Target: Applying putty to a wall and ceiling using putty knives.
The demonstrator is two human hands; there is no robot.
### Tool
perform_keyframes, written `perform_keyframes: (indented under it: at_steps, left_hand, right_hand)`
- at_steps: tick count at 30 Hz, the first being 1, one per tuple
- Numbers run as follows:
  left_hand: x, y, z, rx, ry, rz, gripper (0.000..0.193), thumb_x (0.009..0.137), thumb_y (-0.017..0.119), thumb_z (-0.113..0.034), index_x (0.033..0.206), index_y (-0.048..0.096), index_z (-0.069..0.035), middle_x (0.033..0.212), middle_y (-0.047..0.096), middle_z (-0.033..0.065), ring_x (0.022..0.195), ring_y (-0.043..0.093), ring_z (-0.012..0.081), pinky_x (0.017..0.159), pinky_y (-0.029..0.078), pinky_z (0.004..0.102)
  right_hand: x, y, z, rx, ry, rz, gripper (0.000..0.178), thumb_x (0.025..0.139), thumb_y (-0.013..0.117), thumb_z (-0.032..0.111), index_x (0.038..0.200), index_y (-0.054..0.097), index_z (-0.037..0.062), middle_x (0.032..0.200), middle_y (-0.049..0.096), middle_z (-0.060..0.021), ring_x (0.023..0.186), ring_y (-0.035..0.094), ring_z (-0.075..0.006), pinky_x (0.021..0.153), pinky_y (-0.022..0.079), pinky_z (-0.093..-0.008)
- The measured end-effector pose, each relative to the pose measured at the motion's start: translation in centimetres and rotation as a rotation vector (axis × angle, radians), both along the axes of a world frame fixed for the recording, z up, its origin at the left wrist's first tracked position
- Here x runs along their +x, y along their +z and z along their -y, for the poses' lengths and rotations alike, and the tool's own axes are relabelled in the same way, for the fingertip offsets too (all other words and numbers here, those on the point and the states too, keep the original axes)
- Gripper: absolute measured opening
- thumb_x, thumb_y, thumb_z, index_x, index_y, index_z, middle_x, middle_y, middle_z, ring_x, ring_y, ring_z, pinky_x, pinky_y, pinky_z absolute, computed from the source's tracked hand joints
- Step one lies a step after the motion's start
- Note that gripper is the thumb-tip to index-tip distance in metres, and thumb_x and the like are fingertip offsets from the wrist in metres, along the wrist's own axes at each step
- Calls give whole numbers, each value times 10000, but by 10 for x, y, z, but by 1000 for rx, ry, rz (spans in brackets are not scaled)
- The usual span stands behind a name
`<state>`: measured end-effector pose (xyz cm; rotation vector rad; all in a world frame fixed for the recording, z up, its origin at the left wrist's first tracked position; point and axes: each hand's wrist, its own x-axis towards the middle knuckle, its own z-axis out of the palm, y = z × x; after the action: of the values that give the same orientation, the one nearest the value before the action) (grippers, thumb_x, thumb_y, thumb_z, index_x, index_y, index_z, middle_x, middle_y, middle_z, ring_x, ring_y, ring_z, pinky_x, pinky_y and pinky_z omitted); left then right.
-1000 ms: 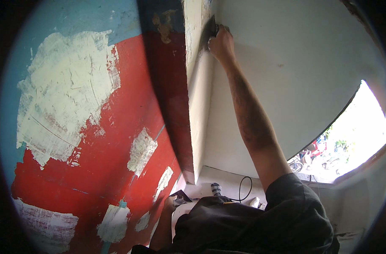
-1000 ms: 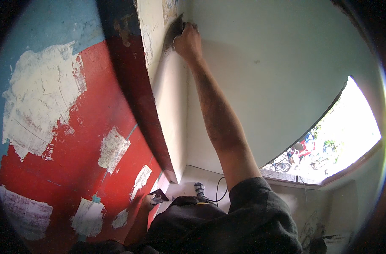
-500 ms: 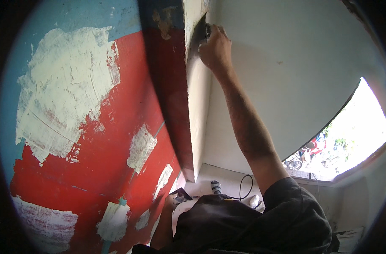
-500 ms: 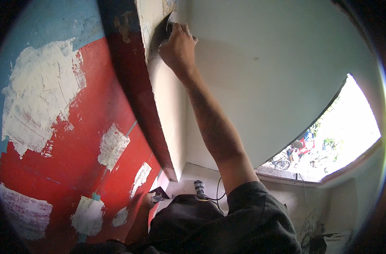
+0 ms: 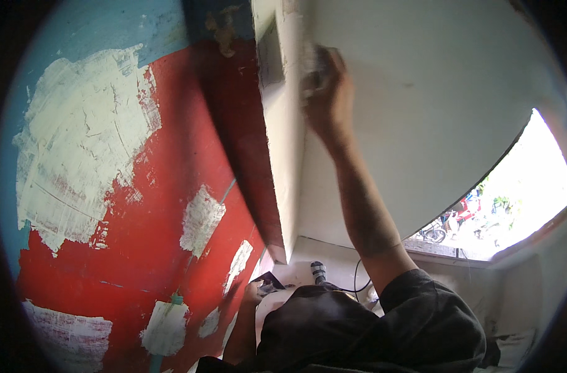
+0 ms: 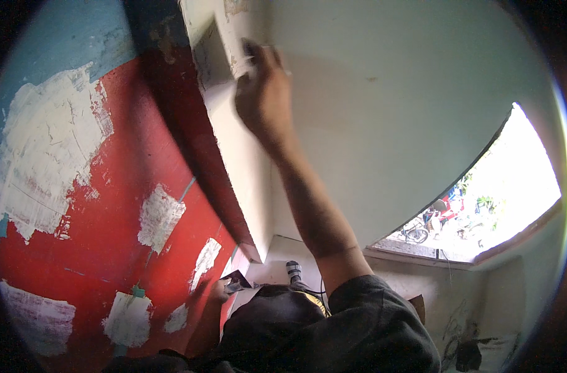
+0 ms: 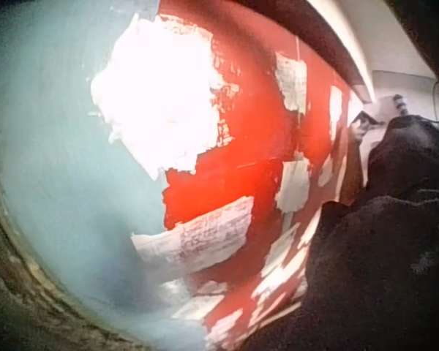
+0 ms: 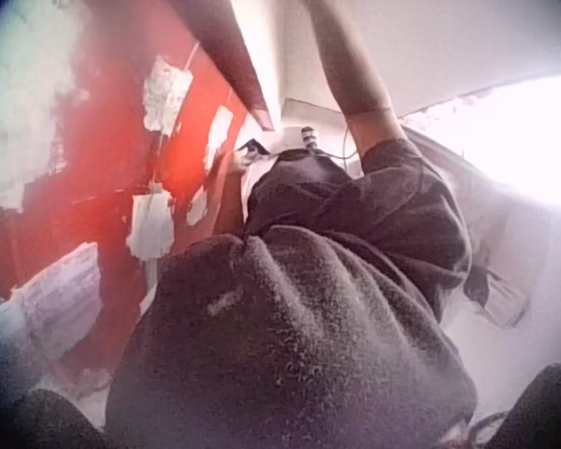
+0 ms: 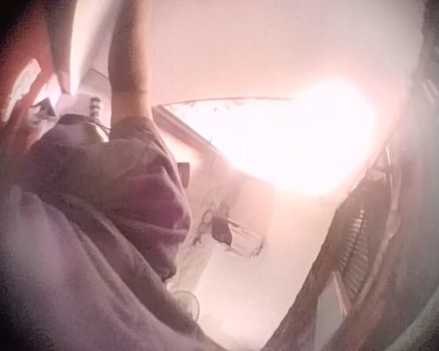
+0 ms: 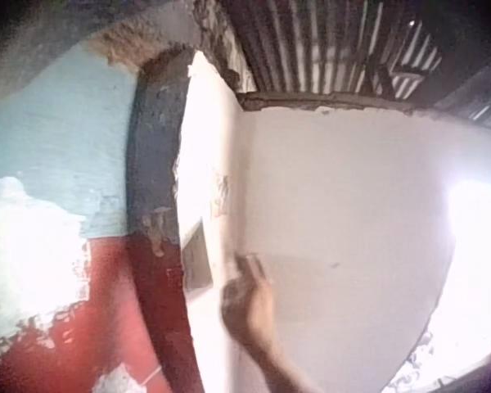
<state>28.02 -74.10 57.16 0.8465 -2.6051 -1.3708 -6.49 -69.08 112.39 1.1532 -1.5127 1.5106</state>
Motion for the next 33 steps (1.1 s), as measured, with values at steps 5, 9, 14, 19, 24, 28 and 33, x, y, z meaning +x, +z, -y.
perform_keyframes:
  at_steps: [5, 9, 14, 19, 24, 28, 33]
  left_hand:
    - [0, -28, 5, 16, 4, -5, 590, 552, 783, -290, 1021, 621, 31, 953, 642, 212, 931, 629, 281, 815, 487, 334]
    - [15, -34, 7, 31, 20, -31, 473, 555, 791, -294, 883, 642, 13, 839, 653, 182, 800, 644, 273, 697, 500, 351]
    - [-32, 25, -10, -44, -183, -71, 201, 760, 651, -173, 886, 634, -17, 809, 658, 130, 727, 627, 223, 639, 475, 343]
    - [68, -94, 8, 267, 218, -156, 307, 625, 744, -248, 795, 635, -16, 753, 649, 117, 675, 608, 214, 615, 472, 331]
    - [-47, -8, -8, 90, -77, -4, 248, 679, 707, -250, 793, 639, -41, 739, 645, 55, 661, 593, 182, 620, 473, 326]
    - [4, -52, 5, 502, 114, -97, 249, 694, 705, -253, 801, 635, -39, 768, 647, 60, 711, 620, 215, 658, 493, 326]
    - [15, -51, 3, 120, 20, -30, 264, 676, 723, -263, 805, 637, -50, 778, 649, 82, 708, 615, 212, 661, 498, 317]
  right_hand:
    - [-116, -2, 6, 76, 58, 322, 400, 739, 523, -14, 1139, 533, -10, 1073, 580, -223, 993, 569, -368, 857, 442, -402]
    - [-135, 6, 31, 156, 53, 386, 413, 744, 531, 15, 1158, 528, 8, 1059, 598, -219, 1000, 577, -355, 867, 442, -389]
    - [-167, -4, 28, 197, -105, 329, 415, 743, 516, 24, 1157, 540, 23, 1063, 599, -221, 1019, 569, -358, 881, 433, -397]
    - [-116, 13, 83, 114, 17, 329, 414, 742, 555, 85, 1147, 539, 3, 1060, 595, -231, 1002, 566, -383, 868, 440, -399]
    - [-169, 0, 41, 80, -152, 294, 348, 712, 534, 47, 1049, 556, -36, 1013, 588, -268, 994, 541, -432, 869, 428, -444]
    - [-140, 11, 81, 28, -134, 175, 341, 692, 525, 36, 1017, 541, -67, 971, 577, -288, 943, 539, -458, 847, 429, -467]
    - [-111, 17, 81, 32, -117, 173, 350, 679, 516, 22, 1015, 533, -74, 1013, 549, -291, 977, 518, -441, 875, 414, -461]
